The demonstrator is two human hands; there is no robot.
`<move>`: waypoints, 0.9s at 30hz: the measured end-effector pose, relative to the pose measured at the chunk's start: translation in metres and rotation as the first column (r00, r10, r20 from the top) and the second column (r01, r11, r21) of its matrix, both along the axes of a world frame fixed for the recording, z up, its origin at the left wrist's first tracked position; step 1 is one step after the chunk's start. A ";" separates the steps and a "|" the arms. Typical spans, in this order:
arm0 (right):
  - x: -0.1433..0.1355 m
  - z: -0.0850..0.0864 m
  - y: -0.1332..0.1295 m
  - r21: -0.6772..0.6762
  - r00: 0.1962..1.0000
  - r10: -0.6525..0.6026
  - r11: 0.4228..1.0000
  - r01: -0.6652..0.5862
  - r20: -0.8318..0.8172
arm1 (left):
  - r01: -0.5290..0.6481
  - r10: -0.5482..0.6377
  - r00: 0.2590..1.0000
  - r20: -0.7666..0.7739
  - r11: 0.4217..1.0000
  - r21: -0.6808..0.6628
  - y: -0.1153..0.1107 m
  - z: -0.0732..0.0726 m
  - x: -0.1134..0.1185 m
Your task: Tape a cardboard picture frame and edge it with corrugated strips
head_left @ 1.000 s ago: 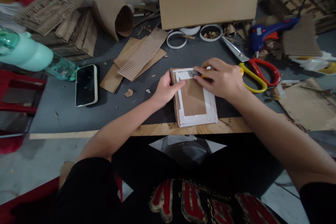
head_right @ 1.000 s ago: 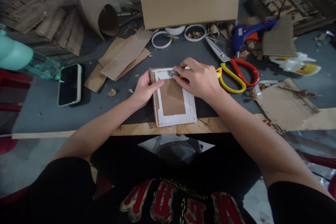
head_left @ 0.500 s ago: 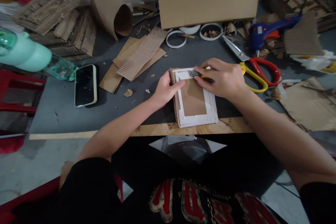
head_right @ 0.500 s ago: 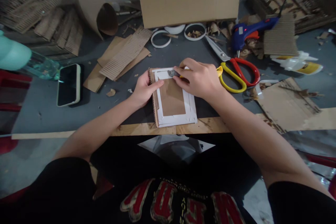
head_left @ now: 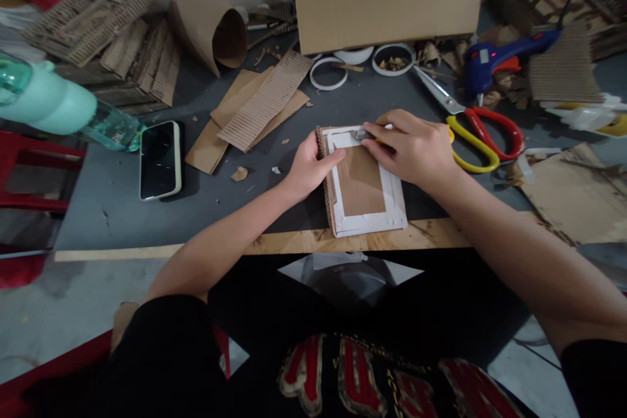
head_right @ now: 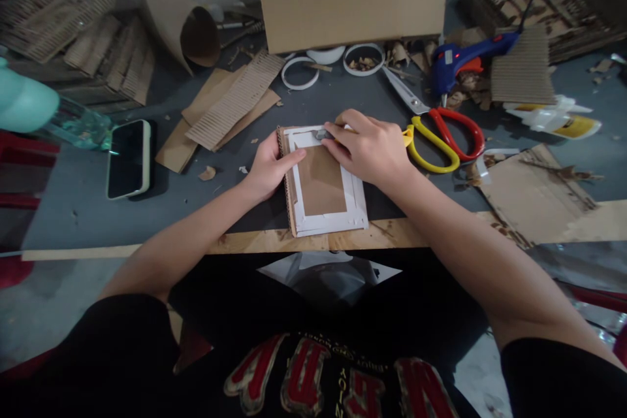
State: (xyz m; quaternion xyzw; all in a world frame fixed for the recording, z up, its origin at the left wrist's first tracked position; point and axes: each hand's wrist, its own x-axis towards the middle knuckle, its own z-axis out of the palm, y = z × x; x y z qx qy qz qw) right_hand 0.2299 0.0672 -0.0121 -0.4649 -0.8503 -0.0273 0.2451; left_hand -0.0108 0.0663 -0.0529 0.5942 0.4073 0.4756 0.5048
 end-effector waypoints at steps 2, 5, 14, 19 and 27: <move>-0.001 0.001 -0.001 0.000 1.000 -0.004 1.000 0.004 0.017 | -0.003 0.003 1.000 -0.006 1.000 -0.002 0.000 0.000 0.000; -0.002 0.004 -0.002 -0.009 0.999 -0.006 1.000 0.007 0.046 | -0.010 0.010 1.000 -0.014 1.000 0.005 0.000 0.001 0.000; -0.008 0.008 -0.008 0.040 0.994 -0.060 0.998 0.056 0.094 | -0.048 0.049 0.998 -0.043 0.998 0.027 -0.002 0.003 0.003; -0.015 0.014 -0.015 0.009 0.982 -0.104 0.995 0.104 0.155 | -0.038 0.040 0.998 -0.041 0.999 0.028 -0.003 0.004 0.004; -0.019 0.015 -0.015 -0.005 0.974 -0.152 0.988 0.155 0.169 | -0.069 0.069 0.996 -0.052 0.998 -0.012 -0.003 0.008 0.006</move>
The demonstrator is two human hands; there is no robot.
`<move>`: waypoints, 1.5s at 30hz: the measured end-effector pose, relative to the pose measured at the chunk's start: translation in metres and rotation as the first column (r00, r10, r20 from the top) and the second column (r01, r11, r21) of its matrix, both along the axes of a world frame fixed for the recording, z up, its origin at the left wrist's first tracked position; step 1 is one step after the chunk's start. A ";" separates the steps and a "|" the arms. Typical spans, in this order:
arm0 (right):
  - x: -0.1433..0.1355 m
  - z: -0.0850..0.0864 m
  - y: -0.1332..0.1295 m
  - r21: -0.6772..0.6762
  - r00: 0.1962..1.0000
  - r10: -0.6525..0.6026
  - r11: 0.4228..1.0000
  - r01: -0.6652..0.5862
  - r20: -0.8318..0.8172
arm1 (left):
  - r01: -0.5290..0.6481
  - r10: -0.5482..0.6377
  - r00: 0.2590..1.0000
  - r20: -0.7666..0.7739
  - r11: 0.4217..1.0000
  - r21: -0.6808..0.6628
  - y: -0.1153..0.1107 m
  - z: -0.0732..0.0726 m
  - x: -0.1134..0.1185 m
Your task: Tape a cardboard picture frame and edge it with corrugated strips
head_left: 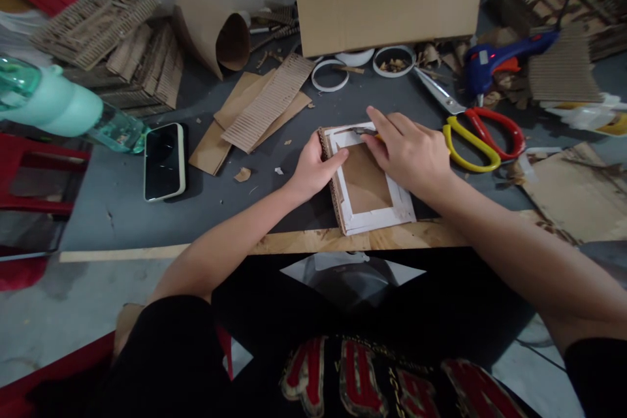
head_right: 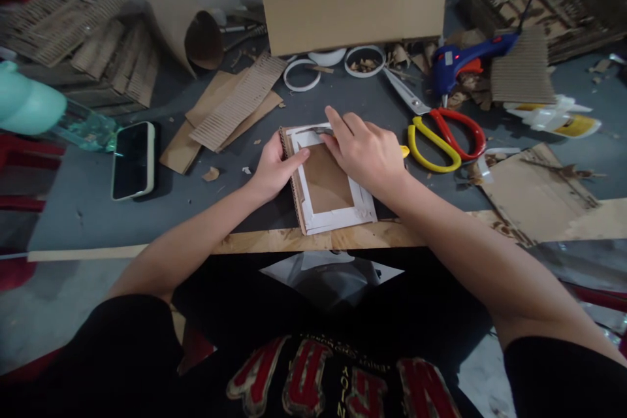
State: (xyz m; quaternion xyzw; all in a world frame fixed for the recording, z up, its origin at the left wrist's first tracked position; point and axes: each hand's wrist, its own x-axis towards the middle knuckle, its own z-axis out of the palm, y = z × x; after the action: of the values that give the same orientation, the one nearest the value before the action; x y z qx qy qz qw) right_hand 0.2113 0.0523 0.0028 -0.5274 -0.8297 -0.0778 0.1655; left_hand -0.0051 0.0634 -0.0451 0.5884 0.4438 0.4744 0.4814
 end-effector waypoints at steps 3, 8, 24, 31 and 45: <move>0.000 -0.006 0.002 0.068 0.999 0.016 0.998 -0.013 -0.050 | -0.005 0.005 1.000 0.019 1.000 0.005 0.001 0.000 0.001; 0.001 -0.011 0.006 0.098 0.990 0.025 0.995 -0.011 -0.141 | 0.008 -0.008 1.000 0.015 1.000 0.018 0.003 -0.004 0.000; 0.012 0.003 0.016 0.003 0.962 0.008 1.000 -0.007 -0.273 | 0.091 -0.091 0.995 0.031 0.996 0.003 0.001 0.000 0.000; 0.014 0.000 0.016 0.021 0.980 0.029 0.999 -0.026 -0.198 | 0.189 -0.189 0.982 -0.002 0.982 -0.008 0.000 0.004 -0.001; 0.023 -0.002 0.022 0.094 0.890 -0.110 0.981 0.168 -0.441 | 0.163 -0.162 0.986 0.027 0.987 -0.008 -0.001 0.003 -0.002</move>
State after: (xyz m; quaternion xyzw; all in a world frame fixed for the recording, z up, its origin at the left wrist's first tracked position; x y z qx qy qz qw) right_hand 0.2339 0.0746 0.0004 -0.5777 -0.7251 -0.0240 0.3741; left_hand -0.0075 0.0624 -0.0424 0.6139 0.3905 0.4389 0.5273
